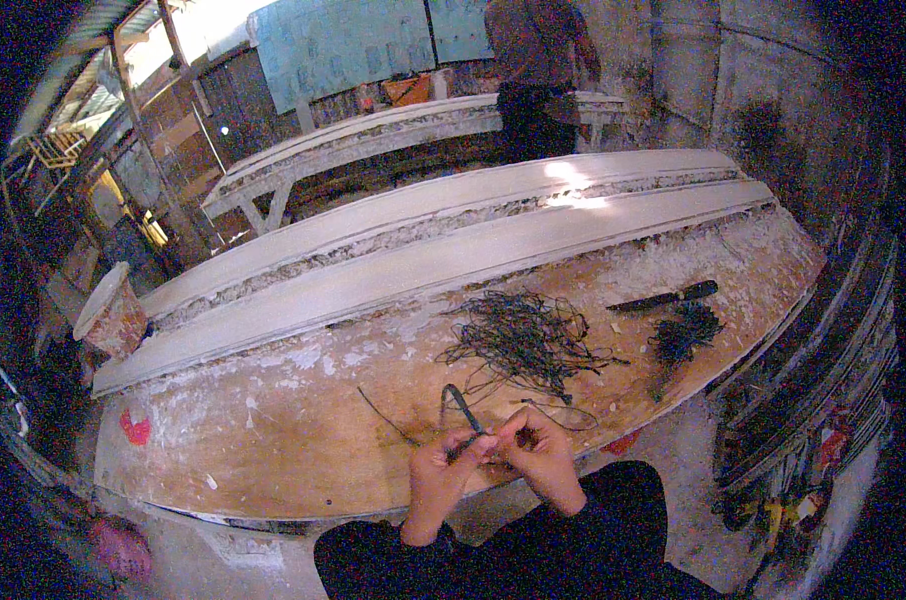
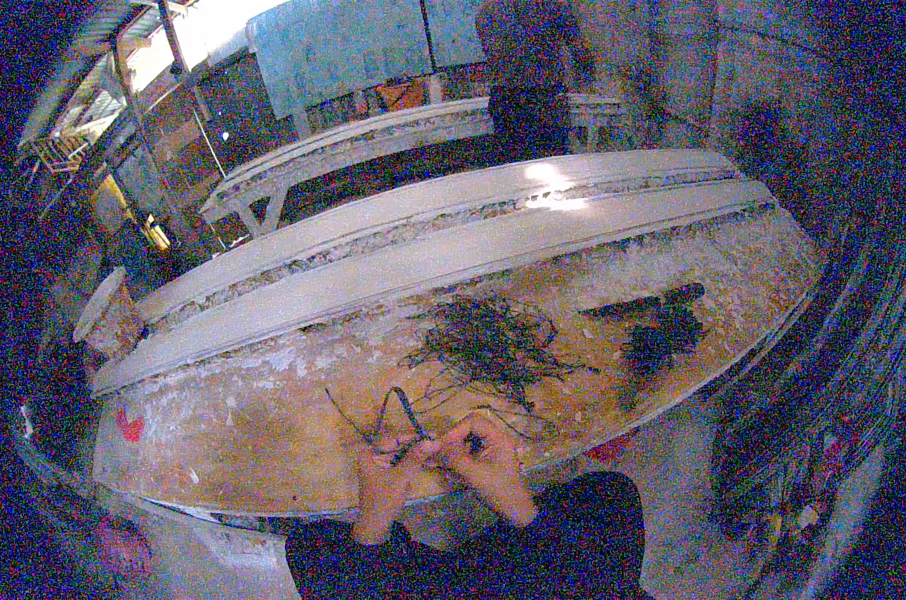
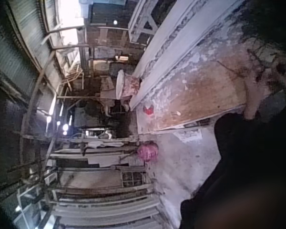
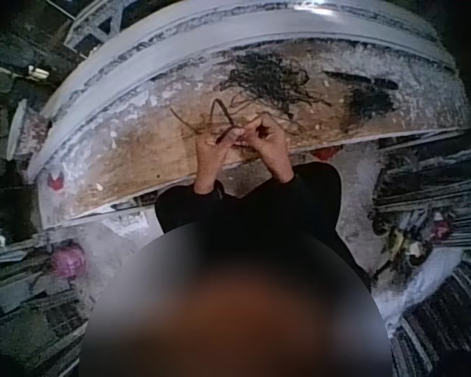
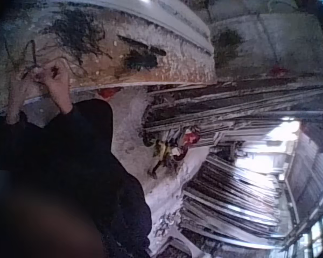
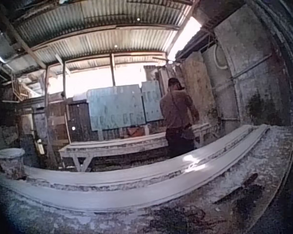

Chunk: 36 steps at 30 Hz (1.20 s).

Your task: The person sits at a workbench and repeatedly picks up black cable ties, loops them, and tightens them by hand. A coworker in the background works on a long white panel. The person continues handling individual ties throughout the clip.

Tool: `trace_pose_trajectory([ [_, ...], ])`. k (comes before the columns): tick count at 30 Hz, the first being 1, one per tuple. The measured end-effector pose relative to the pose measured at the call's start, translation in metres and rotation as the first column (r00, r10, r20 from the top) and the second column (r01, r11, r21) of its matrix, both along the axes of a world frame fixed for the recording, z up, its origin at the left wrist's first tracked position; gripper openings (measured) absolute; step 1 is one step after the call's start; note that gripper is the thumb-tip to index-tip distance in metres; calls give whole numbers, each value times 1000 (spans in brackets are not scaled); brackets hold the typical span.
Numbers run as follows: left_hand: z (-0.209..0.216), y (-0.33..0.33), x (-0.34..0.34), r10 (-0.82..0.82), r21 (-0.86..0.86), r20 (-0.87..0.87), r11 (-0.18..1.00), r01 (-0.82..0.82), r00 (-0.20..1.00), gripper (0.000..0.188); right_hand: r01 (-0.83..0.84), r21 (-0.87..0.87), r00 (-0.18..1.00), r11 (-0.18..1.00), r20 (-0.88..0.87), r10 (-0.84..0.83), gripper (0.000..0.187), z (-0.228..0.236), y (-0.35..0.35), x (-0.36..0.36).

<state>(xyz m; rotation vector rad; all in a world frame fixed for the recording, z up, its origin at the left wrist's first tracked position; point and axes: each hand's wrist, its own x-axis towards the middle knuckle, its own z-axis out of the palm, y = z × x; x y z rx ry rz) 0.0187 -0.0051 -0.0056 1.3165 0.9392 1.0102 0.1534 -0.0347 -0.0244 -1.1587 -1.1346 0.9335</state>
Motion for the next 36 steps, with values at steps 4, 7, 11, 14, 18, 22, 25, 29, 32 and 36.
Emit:
trace_pose_trajectory([
  [4,1,6,-3,-8,-101,85,995,17,996,16,-117,-151,992,982,-55,110,9,9,-4,4],
  [7,8,5,-11,-42,10,-92,999,43,995,15,33,-66,995,997,96,-26,16,15,-2,7],
  [11,12,2,-12,-195,-99,-45,977,190,980,16,-44,116,999,992,2,44,27,21,-4,12],
  [14,10,1,-8,-319,-183,-1,932,313,948,16,-86,244,995,966,-27,96,34,24,-3,11],
  [18,8,0,-8,-465,-63,-241,884,464,852,16,-113,91,988,990,-99,121,45,27,-6,10],
  [22,7,-2,-3,-568,40,-292,797,603,770,16,-12,162,985,987,172,-17,56,30,2,18],
  [25,7,-5,0,-621,20,-320,750,661,715,16,50,79,996,996,-80,-43,63,34,1,25],
  [29,6,-5,0,-605,26,-316,765,644,731,17,127,55,990,990,-64,-124,59,38,0,30],
  [32,3,-3,-2,-570,25,-297,797,603,766,17,142,21,985,990,-101,-139,52,38,0,27],
  [36,-6,5,-3,-448,-54,-154,894,445,881,17,89,249,991,965,72,-110,40,35,1,24],
])
